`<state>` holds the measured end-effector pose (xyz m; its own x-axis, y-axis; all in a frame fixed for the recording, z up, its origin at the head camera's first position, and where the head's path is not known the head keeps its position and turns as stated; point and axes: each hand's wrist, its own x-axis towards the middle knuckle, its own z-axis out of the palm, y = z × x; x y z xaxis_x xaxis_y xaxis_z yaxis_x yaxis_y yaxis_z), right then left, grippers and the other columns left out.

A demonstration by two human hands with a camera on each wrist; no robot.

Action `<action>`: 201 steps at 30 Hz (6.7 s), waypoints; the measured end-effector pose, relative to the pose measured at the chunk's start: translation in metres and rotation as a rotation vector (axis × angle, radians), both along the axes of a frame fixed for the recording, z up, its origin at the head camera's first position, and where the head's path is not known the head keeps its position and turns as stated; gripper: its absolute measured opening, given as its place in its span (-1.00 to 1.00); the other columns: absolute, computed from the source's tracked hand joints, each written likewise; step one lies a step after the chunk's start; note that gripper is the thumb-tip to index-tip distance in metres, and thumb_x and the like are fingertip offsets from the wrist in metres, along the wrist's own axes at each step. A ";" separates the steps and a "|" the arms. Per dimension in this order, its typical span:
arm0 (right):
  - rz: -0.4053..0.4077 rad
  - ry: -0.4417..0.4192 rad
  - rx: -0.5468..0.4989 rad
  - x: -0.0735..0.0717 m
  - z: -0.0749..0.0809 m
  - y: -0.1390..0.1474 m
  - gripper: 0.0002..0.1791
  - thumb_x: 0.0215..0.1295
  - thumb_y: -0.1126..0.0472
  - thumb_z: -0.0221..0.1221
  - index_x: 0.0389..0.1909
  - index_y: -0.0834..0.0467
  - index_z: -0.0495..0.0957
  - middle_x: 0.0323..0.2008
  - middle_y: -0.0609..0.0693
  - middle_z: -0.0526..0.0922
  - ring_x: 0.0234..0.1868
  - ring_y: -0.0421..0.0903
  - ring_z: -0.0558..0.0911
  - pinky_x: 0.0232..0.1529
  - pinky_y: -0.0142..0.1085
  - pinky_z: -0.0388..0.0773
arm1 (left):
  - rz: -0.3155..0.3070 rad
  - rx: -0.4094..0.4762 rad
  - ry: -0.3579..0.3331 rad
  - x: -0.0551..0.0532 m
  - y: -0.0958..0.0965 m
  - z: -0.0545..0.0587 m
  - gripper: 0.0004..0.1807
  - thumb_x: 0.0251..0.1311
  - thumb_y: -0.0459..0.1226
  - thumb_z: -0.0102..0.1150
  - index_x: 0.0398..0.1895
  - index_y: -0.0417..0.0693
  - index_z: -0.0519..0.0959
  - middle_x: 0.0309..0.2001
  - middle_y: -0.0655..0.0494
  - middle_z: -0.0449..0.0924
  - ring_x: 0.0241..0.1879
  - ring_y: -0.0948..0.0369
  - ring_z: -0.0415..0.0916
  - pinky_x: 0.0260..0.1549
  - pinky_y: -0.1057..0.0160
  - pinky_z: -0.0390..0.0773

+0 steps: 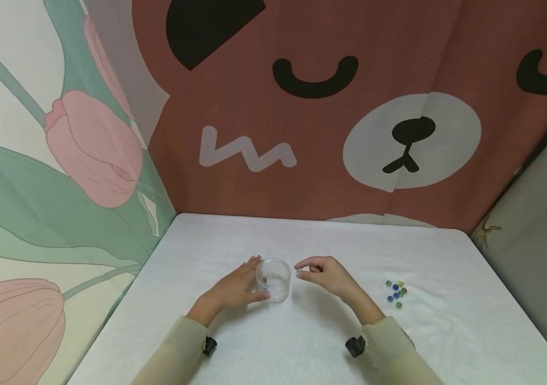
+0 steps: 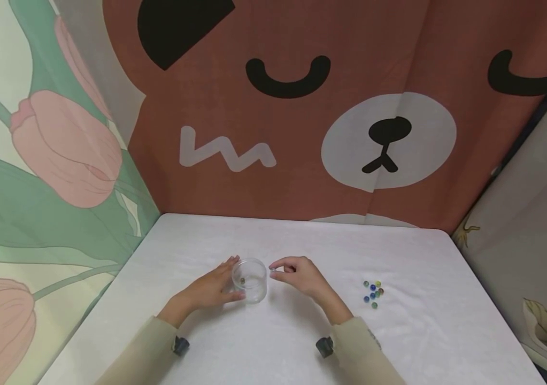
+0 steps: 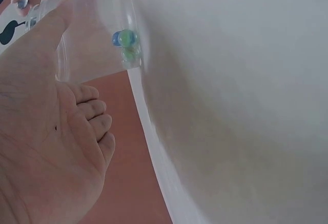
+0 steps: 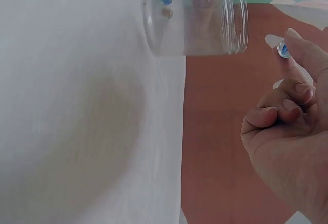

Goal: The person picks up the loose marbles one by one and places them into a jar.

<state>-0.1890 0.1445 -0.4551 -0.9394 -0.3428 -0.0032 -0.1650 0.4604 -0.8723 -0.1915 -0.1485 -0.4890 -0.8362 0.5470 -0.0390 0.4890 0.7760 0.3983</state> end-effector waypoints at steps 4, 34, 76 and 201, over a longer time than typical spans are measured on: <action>0.011 -0.002 -0.024 -0.001 0.000 -0.007 -0.74 0.28 0.05 0.39 -0.07 0.05 0.77 -0.65 -0.13 0.29 -0.56 -0.19 0.26 -0.56 -0.40 0.21 | 0.007 -0.001 -0.005 0.000 0.001 -0.001 0.11 0.26 0.36 0.09 0.62 -0.15 0.01 0.62 -0.04 -0.04 0.61 0.04 -0.14 0.55 0.00 0.03; -0.026 0.075 -0.019 -0.009 -0.020 -0.051 -0.79 0.24 0.09 0.41 -0.14 0.05 0.78 -0.67 -0.16 0.32 -0.59 -0.21 0.27 -0.59 -0.42 0.22 | 0.008 0.015 -0.010 0.000 0.000 -0.003 0.12 0.25 0.38 0.08 0.62 -0.16 0.02 0.62 -0.04 -0.06 0.61 0.03 -0.15 0.54 -0.04 0.07; -0.046 -0.002 -0.020 0.002 -0.014 -0.004 -0.55 0.26 0.05 0.41 0.15 0.06 0.67 -0.60 -0.14 0.24 -0.55 -0.18 0.20 -0.53 -0.40 0.18 | 0.033 0.028 -0.039 0.001 0.004 -0.001 0.08 0.25 0.33 0.14 0.62 -0.09 0.04 0.62 -0.01 -0.04 0.61 0.04 -0.13 0.53 -0.08 0.07; -0.208 -0.119 0.265 0.031 -0.041 0.234 -0.35 0.31 0.05 0.36 0.32 0.29 0.47 -0.41 -0.05 0.33 -0.42 -0.18 0.31 -0.48 -0.33 0.23 | 0.019 0.028 -0.048 -0.003 0.003 -0.006 0.10 0.24 0.33 0.15 0.63 -0.08 0.01 0.63 0.00 -0.07 0.61 0.04 -0.14 0.54 -0.06 0.06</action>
